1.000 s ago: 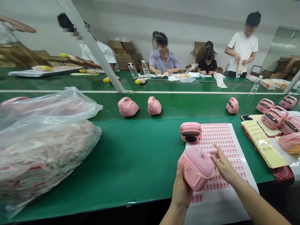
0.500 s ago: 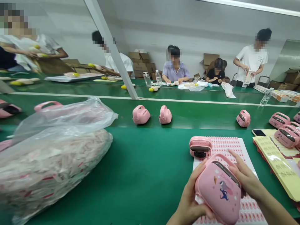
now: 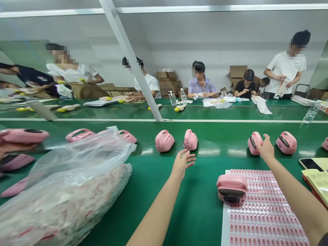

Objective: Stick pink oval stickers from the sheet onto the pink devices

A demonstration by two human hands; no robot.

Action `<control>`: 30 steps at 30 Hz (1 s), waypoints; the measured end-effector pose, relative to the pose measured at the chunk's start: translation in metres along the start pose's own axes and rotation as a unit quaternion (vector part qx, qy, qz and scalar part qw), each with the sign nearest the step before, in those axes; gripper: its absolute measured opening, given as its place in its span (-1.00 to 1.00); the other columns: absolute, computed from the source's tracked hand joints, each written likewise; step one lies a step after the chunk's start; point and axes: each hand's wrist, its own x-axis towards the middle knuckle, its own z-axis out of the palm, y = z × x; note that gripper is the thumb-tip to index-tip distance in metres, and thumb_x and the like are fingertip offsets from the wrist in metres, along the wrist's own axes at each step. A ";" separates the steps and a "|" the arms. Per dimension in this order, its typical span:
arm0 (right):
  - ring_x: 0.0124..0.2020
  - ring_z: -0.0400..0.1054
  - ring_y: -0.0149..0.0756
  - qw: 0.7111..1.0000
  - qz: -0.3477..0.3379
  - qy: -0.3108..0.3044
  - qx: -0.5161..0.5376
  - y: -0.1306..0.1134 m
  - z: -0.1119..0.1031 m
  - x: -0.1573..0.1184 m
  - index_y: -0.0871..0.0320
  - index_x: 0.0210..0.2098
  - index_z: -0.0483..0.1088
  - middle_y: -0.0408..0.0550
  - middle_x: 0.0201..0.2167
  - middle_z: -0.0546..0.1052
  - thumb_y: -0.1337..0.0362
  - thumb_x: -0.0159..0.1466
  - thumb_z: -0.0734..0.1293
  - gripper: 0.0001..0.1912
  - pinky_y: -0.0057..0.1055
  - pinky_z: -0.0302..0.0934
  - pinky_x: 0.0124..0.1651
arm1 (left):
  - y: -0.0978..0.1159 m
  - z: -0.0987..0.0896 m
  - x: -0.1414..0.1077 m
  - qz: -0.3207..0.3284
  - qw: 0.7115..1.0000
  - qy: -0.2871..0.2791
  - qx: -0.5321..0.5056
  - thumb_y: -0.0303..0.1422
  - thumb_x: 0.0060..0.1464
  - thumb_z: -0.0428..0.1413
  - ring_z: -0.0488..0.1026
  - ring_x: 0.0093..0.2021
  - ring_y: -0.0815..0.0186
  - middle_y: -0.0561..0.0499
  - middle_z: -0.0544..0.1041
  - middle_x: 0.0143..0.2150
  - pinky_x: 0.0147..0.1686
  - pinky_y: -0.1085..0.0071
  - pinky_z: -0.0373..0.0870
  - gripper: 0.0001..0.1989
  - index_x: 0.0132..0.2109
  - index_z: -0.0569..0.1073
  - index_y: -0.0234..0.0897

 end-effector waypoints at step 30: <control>-0.14 0.36 -0.24 0.838 -0.159 -0.132 0.505 -0.065 -0.083 -0.189 0.09 0.26 -0.38 0.05 -0.12 0.38 0.25 0.21 0.12 -0.27 -0.35 0.34 -0.24 | -0.036 0.035 -0.189 0.127 0.976 -0.171 0.043 -0.39 -0.53 0.36 0.45 -0.11 0.02 -0.06 0.56 -0.41 0.15 0.21 0.08 -0.72 -0.51 0.49 -0.09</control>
